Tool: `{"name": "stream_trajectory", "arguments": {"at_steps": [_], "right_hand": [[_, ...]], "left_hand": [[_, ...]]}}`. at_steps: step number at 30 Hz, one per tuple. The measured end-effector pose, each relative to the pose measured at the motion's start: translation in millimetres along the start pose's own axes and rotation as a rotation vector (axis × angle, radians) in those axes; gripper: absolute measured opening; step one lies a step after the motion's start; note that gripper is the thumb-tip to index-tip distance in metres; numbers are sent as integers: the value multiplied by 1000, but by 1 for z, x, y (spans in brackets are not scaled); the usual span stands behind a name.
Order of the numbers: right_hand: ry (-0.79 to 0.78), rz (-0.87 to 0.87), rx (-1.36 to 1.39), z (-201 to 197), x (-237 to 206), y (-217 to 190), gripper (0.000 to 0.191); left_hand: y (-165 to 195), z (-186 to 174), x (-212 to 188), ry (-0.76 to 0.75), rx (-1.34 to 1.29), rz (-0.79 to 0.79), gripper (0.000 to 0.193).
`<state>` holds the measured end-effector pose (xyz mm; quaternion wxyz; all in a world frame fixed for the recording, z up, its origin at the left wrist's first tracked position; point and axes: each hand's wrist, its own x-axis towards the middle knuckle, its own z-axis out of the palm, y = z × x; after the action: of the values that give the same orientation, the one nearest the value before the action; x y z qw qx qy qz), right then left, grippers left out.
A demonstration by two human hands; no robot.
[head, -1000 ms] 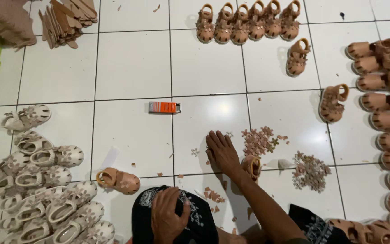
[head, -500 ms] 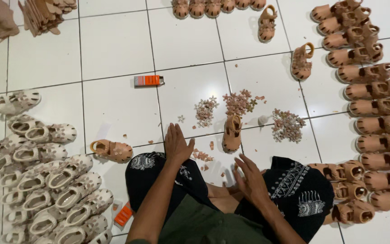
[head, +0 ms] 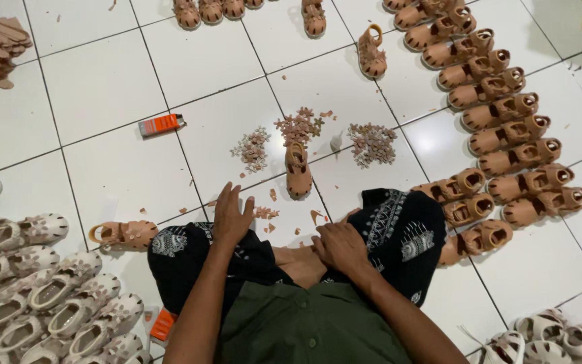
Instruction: The person sits on a tiled floor and decorates small children's shoes by applying glue and attaching flower-shaped embellishments. They handle multiple shoes, pick up decorations, apply adhesive, and press the pieces onto the shoe surface.
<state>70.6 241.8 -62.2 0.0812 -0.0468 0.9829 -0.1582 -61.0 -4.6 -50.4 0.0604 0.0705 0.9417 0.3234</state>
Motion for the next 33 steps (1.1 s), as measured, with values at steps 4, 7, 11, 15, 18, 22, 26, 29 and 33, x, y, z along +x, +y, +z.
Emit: {"name": "stream_trajectory", "arguments": {"at_steps": [4, 7, 11, 15, 18, 22, 26, 29, 33], "right_hand": [[10, -33, -4, -2, -14, -3, 24], [99, -68, 23, -3, -29, -10, 24], [375, -75, 43, -4, -55, -22, 38], [754, -2, -38, -15, -63, -16, 53], [761, 113, -233, -29, -64, 16, 61], [-20, 209, -90, -35, -65, 64, 37], [-38, 175, 254, -48, -41, 104, 30], [164, 121, 535, -100, -23, 162, 42], [-396, 374, 1073, -151, 3, 196, 58]], "left_hand": [[16, 1, -40, -316, 227, 93, 49], [36, 18, -65, -638, 519, 110, 47], [52, 51, -102, -590, 603, 116, 56], [50, 43, -108, -413, 695, 120, 54], [45, 4, -109, -300, 675, 7, 59], [59, -25, -137, -279, 563, -75, 65], [70, -19, -173, -303, 622, -28, 64], [70, -10, -177, -329, 637, 53, 61], [69, -10, -178, -433, 553, -29, 61]]}}
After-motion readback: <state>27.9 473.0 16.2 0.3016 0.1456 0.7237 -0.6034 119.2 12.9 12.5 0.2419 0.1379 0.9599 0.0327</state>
